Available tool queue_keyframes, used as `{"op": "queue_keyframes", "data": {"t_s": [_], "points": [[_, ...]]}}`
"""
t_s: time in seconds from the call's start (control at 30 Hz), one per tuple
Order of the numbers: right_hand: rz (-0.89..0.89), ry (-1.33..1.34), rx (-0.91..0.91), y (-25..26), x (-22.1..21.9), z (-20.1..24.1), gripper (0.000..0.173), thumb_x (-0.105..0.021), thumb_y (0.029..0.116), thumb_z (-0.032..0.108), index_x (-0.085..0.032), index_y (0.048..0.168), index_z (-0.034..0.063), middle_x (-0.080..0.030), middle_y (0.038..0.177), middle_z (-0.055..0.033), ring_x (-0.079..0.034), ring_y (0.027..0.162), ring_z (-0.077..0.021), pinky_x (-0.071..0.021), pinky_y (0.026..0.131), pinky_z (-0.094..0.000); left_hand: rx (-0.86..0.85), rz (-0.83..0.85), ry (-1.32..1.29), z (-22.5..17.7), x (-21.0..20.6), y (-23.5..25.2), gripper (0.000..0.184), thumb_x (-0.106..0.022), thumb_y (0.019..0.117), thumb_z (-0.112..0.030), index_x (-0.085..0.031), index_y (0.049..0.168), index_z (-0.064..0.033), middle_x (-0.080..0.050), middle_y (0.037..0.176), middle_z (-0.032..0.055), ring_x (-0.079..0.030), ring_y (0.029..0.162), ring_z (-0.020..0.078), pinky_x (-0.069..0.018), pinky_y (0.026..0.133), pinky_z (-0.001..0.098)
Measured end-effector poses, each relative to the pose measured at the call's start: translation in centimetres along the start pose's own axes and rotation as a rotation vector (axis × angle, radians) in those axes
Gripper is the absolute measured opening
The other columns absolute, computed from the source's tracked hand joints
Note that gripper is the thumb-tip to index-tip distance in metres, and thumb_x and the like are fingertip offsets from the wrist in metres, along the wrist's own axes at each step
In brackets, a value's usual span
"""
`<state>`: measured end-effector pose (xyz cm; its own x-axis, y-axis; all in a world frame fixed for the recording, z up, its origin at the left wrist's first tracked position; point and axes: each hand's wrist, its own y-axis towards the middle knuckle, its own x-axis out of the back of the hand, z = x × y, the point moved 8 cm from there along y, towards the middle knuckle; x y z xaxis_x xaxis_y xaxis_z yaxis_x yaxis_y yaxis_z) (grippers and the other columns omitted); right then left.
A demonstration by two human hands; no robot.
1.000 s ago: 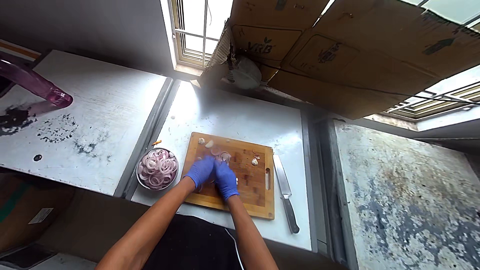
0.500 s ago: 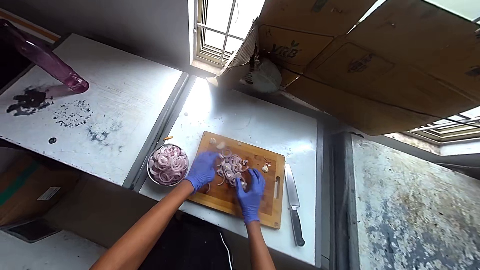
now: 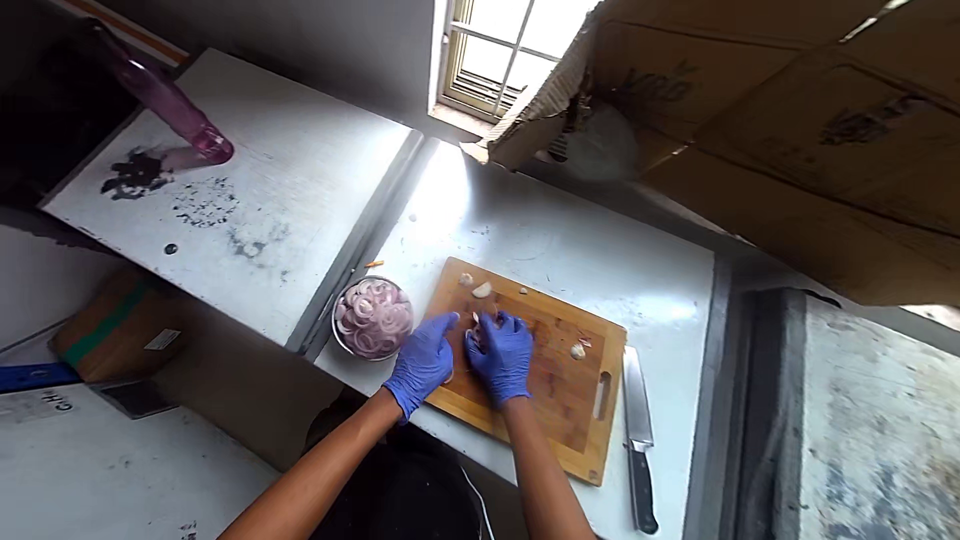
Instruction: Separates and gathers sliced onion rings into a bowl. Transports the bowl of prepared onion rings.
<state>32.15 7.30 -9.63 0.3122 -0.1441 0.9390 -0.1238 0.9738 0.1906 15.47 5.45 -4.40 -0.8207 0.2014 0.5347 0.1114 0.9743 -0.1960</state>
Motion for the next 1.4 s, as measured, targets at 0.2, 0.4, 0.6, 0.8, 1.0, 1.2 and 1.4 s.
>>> {"op": "queue_keyframes", "data": {"t_s": [0.2, 0.4, 0.6, 0.8, 1.0, 1.2, 1.4], "points": [[-0.072, -0.037, -0.002, 0.3, -1.0, -1.8, 0.025, -0.076, 0.0789, 0.021, -0.073, 0.096, 0.0035, -0.069, 0.094, -0.0204, -0.070, 0.078, -0.0391, -0.0545, 0.054, -0.0538, -0.195, -0.180, 0.065, -0.6, 5.9, -2.1, 0.034, -0.049, 0.0956, -0.001, -0.072, 0.121, -0.0031, -0.074, 0.112, 0.0096, -0.071, 0.106, 0.0189, -0.0561, 0.099, 0.0365], [-0.214, 0.093, -0.098, -0.1, 1.6, -2.6, 0.023, -0.068, 0.0842, 0.018, -0.074, 0.096, -0.0009, -0.072, 0.090, -0.0208, -0.073, 0.075, -0.0390, -0.0557, 0.058, -0.0583, -0.278, -0.439, 0.093, 4.2, 12.6, -3.0, 0.035, -0.051, 0.0909, -0.001, -0.073, 0.118, -0.0018, -0.074, 0.117, 0.0123, -0.069, 0.113, 0.0265, -0.0535, 0.103, 0.0422], [-0.319, 0.334, 0.024, 3.4, 4.8, 6.6, 0.028, -0.066, 0.0864, 0.027, -0.072, 0.087, -0.0004, -0.072, 0.082, -0.0139, -0.072, 0.072, -0.0277, -0.0590, 0.062, -0.0472, -0.305, -0.445, -0.263, 10.3, 14.5, -2.0, 0.052, -0.029, 0.1057, -0.025, -0.065, 0.132, 0.0018, -0.067, 0.133, 0.0154, -0.059, 0.131, 0.0227, -0.0427, 0.116, 0.0408], [-0.213, 0.408, 0.226, 7.2, 3.0, 19.9, 0.021, -0.071, 0.0807, 0.027, -0.070, 0.081, 0.0067, -0.067, 0.075, -0.0073, -0.067, 0.062, -0.0224, -0.0542, 0.050, -0.0435, -0.297, -0.390, -0.328, 11.7, 13.6, -0.1, 0.062, -0.026, 0.1083, -0.040, -0.061, 0.136, 0.0015, -0.064, 0.138, 0.0149, -0.056, 0.135, 0.0219, -0.0396, 0.119, 0.0409], [-0.123, 0.170, 0.473, 6.5, -1.3, 22.8, 0.021, -0.072, 0.0747, 0.028, -0.070, 0.083, 0.0095, -0.067, 0.077, -0.0090, -0.069, 0.074, -0.0270, -0.0563, 0.060, -0.0428, -0.323, -0.356, -0.367, 11.9, 13.2, 1.8, 0.064, -0.025, 0.1085, -0.046, -0.066, 0.131, -0.0029, -0.068, 0.132, 0.0108, -0.060, 0.129, 0.0189, -0.0428, 0.115, 0.0396], [-0.090, 0.280, 0.487, 6.4, -2.1, 22.4, 0.045, -0.068, 0.0776, 0.050, -0.075, 0.102, 0.0130, -0.073, 0.105, -0.0128, -0.069, 0.096, -0.0285, -0.0534, 0.081, -0.0457, -0.337, -0.391, -0.417, 11.5, 13.1, 2.0, 0.056, -0.030, 0.1087, -0.038, -0.069, 0.123, 0.0001, -0.072, 0.122, 0.0108, -0.064, 0.121, 0.0159, -0.0472, 0.110, 0.0365], [-0.051, 0.362, 0.451, 6.1, -2.6, 21.7, 0.052, -0.075, 0.0724, 0.051, -0.075, 0.110, 0.0148, -0.071, 0.114, -0.0139, -0.067, 0.105, -0.0292, -0.0521, 0.092, -0.0479, -0.298, -0.385, -0.492, 11.9, 13.5, 2.8, 0.056, -0.031, 0.1088, -0.038, -0.070, 0.123, -0.0004, -0.073, 0.120, 0.0091, -0.066, 0.119, 0.0155, -0.0488, 0.109, 0.0369]]}}
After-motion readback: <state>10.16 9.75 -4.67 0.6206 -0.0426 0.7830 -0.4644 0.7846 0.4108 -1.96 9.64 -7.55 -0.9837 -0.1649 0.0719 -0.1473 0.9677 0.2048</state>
